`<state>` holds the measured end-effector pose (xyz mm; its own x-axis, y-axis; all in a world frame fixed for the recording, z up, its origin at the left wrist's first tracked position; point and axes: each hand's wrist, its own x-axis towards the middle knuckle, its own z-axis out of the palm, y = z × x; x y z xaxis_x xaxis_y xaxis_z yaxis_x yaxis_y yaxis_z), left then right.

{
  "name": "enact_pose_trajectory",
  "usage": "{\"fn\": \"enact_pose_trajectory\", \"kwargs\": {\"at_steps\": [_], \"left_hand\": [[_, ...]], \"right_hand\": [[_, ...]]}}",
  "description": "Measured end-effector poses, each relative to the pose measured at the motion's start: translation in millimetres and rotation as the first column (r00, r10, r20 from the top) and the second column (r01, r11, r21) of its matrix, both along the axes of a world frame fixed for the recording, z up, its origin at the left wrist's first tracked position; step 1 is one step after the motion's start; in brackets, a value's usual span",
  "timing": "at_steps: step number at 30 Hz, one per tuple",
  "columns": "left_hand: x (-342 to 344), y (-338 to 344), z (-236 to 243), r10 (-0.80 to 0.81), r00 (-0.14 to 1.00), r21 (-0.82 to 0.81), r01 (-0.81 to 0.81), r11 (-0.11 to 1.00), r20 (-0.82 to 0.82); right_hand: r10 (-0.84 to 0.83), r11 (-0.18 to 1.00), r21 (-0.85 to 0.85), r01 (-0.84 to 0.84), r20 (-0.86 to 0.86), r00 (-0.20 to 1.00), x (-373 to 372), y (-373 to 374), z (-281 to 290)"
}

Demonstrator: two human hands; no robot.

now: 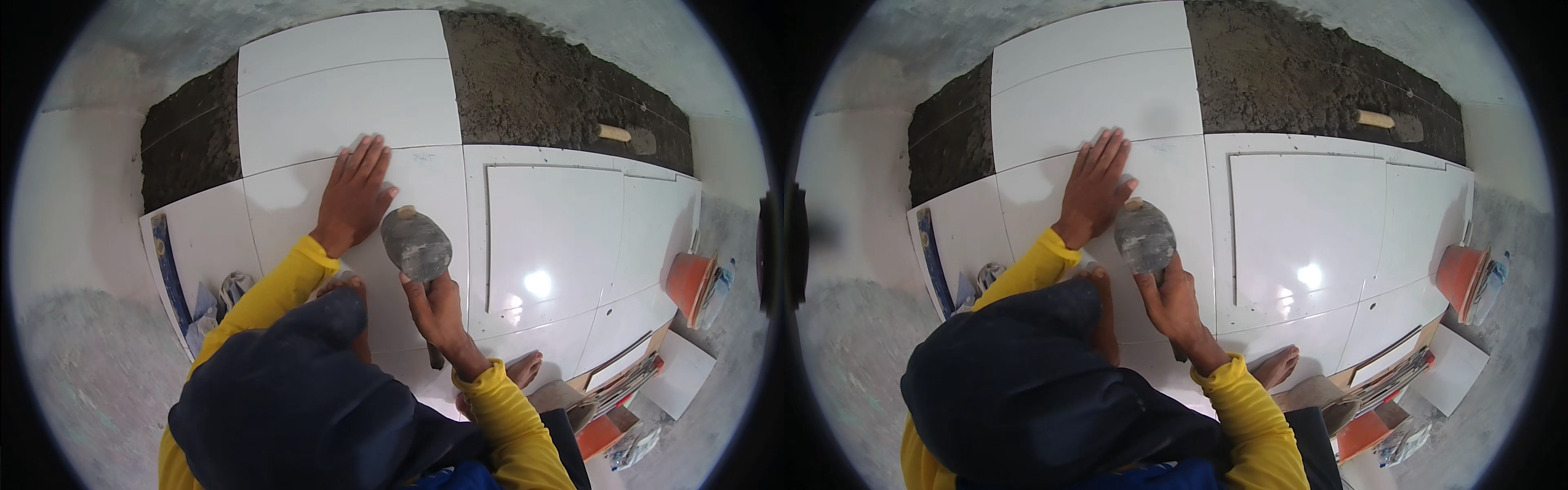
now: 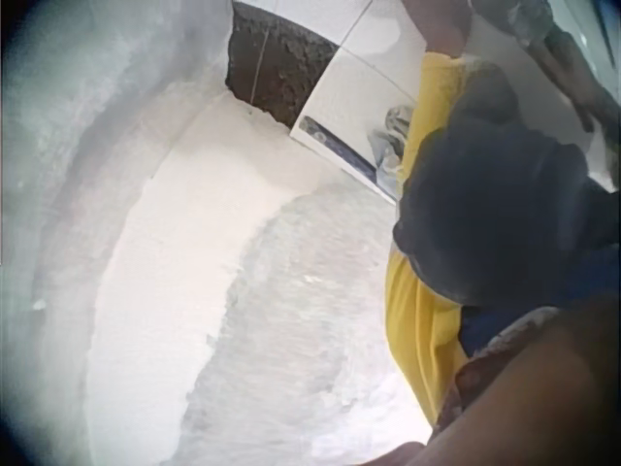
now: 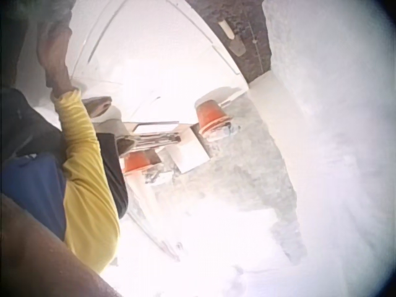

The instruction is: The person spreads cement on the floor with a trowel, places white tiles, and taps them with a rubber mallet to level them. They use a spirit level to check alignment and wipe the tiles with a cloth.

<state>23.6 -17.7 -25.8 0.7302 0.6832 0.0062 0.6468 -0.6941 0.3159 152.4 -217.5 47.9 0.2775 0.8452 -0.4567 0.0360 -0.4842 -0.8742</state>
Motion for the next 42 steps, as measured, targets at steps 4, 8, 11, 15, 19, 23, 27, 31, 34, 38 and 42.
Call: {"fn": "enact_pose_trajectory", "kwargs": {"at_steps": [4,8,11,15,19,23,27,31,34,38,42], "left_hand": [[22.1,12.2,0.7,-0.044,0.999,0.036,0.044,0.998,0.0],[27.9,7.2,1.2,-0.028,1.0,0.049,0.028,0.998,0.007],[28.6,0.8,2.2,-0.014,1.0,0.071,0.014,0.997,-0.009],[59.3,-2.3,-5.3,-0.048,0.999,0.037,0.047,0.998,0.006],[86.6,0.0,-7.1,-0.164,0.984,0.022,0.163,0.986,0.062],[86.4,-5.0,-10.3,-0.194,0.973,0.02,0.193,0.981,0.126],[64.2,-15.0,3.3,0.006,0.991,-0.099,0.007,0.995,0.132],[39.3,-22.2,9.1,0.139,0.987,0.003,-0.14,0.99,0.075],[42.9,-24.9,-1.8,0.151,0.988,0.0,-0.151,0.989,-0.04],[45.6,-24.8,5.3,0.13,0.987,0.006,-0.13,0.991,-0.094],[49.8,-22.4,5.8,0.129,0.989,-0.024,-0.131,0.991,-0.078]], "right_hand": [[-0.079,0.996,-0.042,0.08,0.022,0.997,5.8,-0.5,10.1],[-0.142,0.989,-0.043,0.142,0.01,0.99,16.1,-4.3,0.2],[-0.222,0.973,-0.093,0.213,-0.092,0.971,20.0,7.9,5.9],[-0.32,0.947,-0.079,0.311,-0.149,0.936,17.4,15.6,2.8],[-0.36,0.933,-0.07,0.354,-0.137,0.923,9.1,19.0,2.7],[-0.435,0.9,-0.125,0.418,-0.169,0.885,10.7,16.5,7.8],[-0.412,0.911,-0.003,0.412,-0.024,0.911,33.9,19.0,-8.9],[-0.293,0.954,0.108,0.279,0.159,0.943,41.8,69.4,-30.2],[-0.191,0.976,0.149,0.159,0.238,0.952,44.9,127.1,-20.6],[-0.198,0.934,0.34,0.106,0.247,0.949,39.7,168.3,0.6],[-0.194,0.951,0.289,0.108,0.288,0.938,46.6,176.8,-25.3]]}}
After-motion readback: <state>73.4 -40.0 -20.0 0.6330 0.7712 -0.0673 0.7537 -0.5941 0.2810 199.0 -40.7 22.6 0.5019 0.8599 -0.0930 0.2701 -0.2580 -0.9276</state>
